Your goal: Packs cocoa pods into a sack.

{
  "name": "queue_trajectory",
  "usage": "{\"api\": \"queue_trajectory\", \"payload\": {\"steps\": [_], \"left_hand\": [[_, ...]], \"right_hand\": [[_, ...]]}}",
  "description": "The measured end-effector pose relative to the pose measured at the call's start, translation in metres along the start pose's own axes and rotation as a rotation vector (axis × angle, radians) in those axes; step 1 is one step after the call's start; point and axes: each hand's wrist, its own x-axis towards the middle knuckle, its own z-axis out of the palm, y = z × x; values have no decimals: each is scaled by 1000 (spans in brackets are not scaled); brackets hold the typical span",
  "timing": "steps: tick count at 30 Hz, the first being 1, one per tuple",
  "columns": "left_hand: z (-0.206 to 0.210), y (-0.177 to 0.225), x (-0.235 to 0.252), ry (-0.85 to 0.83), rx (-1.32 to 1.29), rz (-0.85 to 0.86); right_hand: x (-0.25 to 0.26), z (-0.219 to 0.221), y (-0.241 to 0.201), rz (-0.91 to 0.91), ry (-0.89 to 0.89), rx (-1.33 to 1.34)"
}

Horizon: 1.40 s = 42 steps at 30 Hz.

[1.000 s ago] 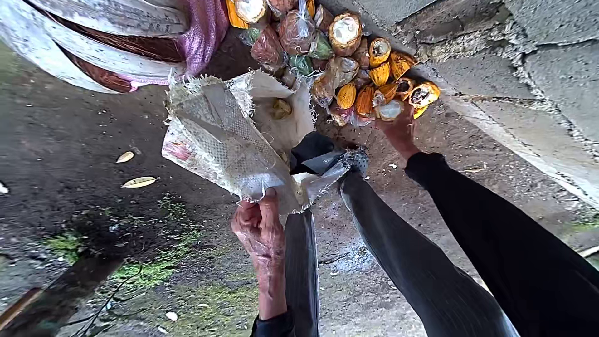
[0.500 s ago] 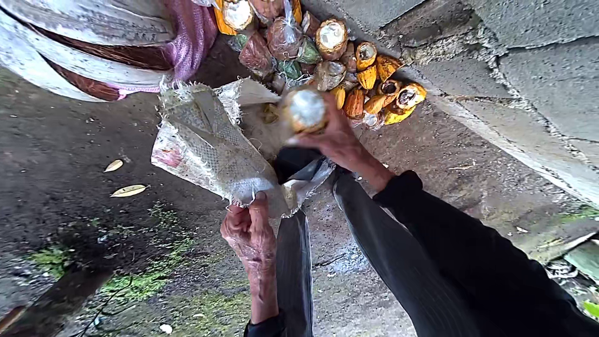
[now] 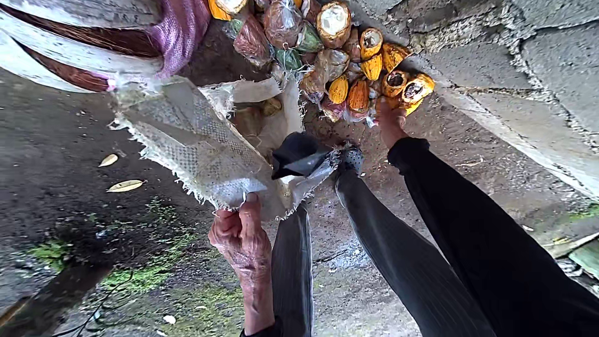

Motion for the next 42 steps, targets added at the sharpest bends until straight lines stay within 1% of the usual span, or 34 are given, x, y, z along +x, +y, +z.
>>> {"api": "queue_trajectory", "payload": {"steps": [2, 4, 6, 8, 10, 12, 13, 15, 16, 17, 18, 19, 21, 22, 23, 26, 28, 30, 32, 35, 37, 40, 42], "left_hand": [[1, 0, -2, -8, 7, 3], [2, -1, -2, -24, 9, 6], [2, -1, -3, -31, 14, 13], [4, 0, -4, -35, 27, 8], [6, 1, -6, -32, 53, 1], [8, 3, -6, -39, 56, -7], [8, 4, -6, -43, 52, -11], [10, 7, -5, -41, 48, -12], [11, 8, -5, -38, 44, -11], [11, 8, -5, -37, 43, -12], [10, 8, -5, -37, 43, -15], [8, 8, -5, -32, 41, -19], [6, 7, -6, -16, 34, -25], [6, 7, -6, -14, 29, -26], [5, 7, -6, -12, 29, -27], [2, 8, -7, -13, 28, -25], [-1, 7, -7, -2, 25, -33], [-3, 7, -7, 7, 16, -28], [-3, 8, -7, 10, -2, -26], [-3, 7, -7, 6, -17, -31], [-2, 7, -7, -7, -18, -30], [1, 8, -6, -24, -12, -39], [4, 9, -4, -36, -14, -49]], "right_hand": [[4, 5, 1, -2, 74, 24], [2, 1, -1, -25, 107, 14], [-12, -10, -10, -86, 84, 7], [-30, -23, -23, -201, 10, 43], [-54, -36, -45, -318, -130, 131], [-94, -47, -68, -450, -312, 177], [-116, -52, -74, -531, -414, 155], [-151, -56, -78, -709, -689, 43], [-159, -51, -84, -773, -811, -29], [-163, -41, -95, -794, -885, -100], [-160, -33, -103, -789, -882, -154], [-151, -24, -107, -763, -802, -165], [-120, -3, -112, -680, -529, -145], [-104, 9, -115, -632, -414, -166], [-93, 22, -119, -584, -340, -202], [-82, 64, -127, -544, -259, -397], [-82, 84, -130, -539, -199, -469], [-82, 92, -130, -537, -145, -512], [-82, 85, -127, -559, -104, -512], [-83, 60, -122, -552, -132, -409], [-98, 38, -124, -566, -200, -285], [-145, 10, -130, -644, -334, -134], [-182, -1, -123, -735, -508, -96]]}}
